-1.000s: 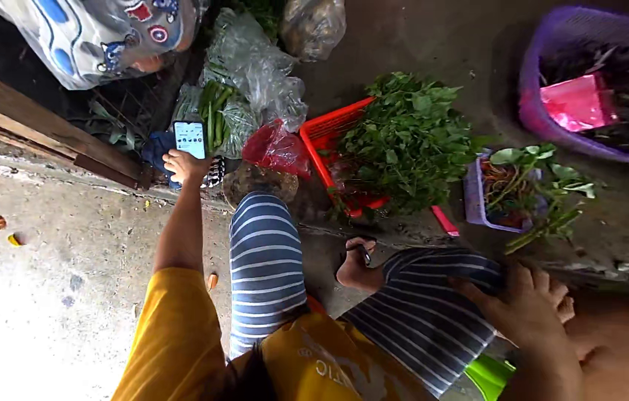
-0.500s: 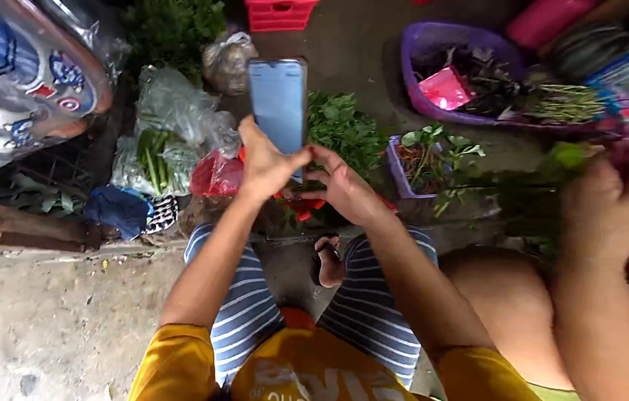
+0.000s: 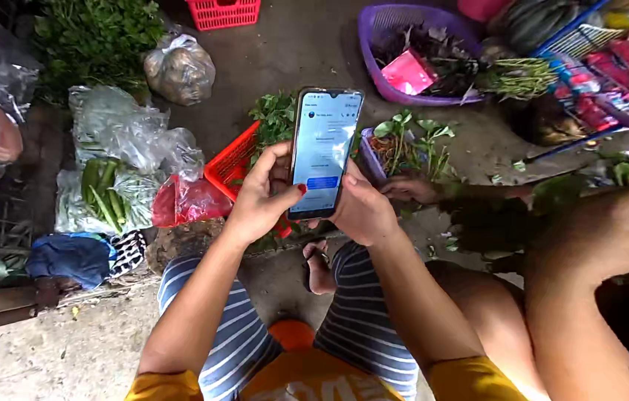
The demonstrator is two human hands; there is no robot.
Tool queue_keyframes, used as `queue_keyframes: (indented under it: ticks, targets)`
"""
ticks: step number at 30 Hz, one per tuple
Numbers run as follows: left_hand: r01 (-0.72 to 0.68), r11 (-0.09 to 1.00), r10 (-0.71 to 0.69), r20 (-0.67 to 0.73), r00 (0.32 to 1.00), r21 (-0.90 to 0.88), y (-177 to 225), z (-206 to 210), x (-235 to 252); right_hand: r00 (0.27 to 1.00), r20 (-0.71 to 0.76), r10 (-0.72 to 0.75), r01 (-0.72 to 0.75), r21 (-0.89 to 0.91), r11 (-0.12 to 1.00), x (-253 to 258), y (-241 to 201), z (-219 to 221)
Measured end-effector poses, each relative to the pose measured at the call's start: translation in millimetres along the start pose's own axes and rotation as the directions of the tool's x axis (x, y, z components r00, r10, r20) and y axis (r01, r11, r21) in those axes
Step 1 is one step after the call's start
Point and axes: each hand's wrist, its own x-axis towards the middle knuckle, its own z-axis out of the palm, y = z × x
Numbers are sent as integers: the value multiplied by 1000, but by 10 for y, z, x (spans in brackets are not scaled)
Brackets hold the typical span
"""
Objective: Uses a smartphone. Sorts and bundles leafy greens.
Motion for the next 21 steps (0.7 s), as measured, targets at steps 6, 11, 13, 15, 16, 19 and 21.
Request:
queue_keyframes:
  ticks: [6,11,13,15,16,19,21]
  targets:
    - [-105,980,130,-149,980,168,-123,-163,56,1000,15,4,-3,-51,999,64,39,-9]
    - [-144,938,250,-325,912,315,-151,-220,130,997,-8,73,-74,-193,978,24,76,81]
    - [-138,912,280,-341,897,386,-135,-218,132,995,0,97,-95,-206,974,21,99,79]
    - [-118,896,286,-354,890,427,-124,-204,134,994,-1,107,-105,-210,972,25,103,68]
    - [-108,895,283,-363,888,433,-121,-194,135,994,-2,112,-110,-210,971,23,100,62]
    - [-129,903,282,-341,897,409,-113,-192,116,993,24,115,-108,-181,978,11,88,36]
    - [-199,901,319,-278,906,386,-123,-206,94,993,60,97,-89,-124,988,-5,84,21]
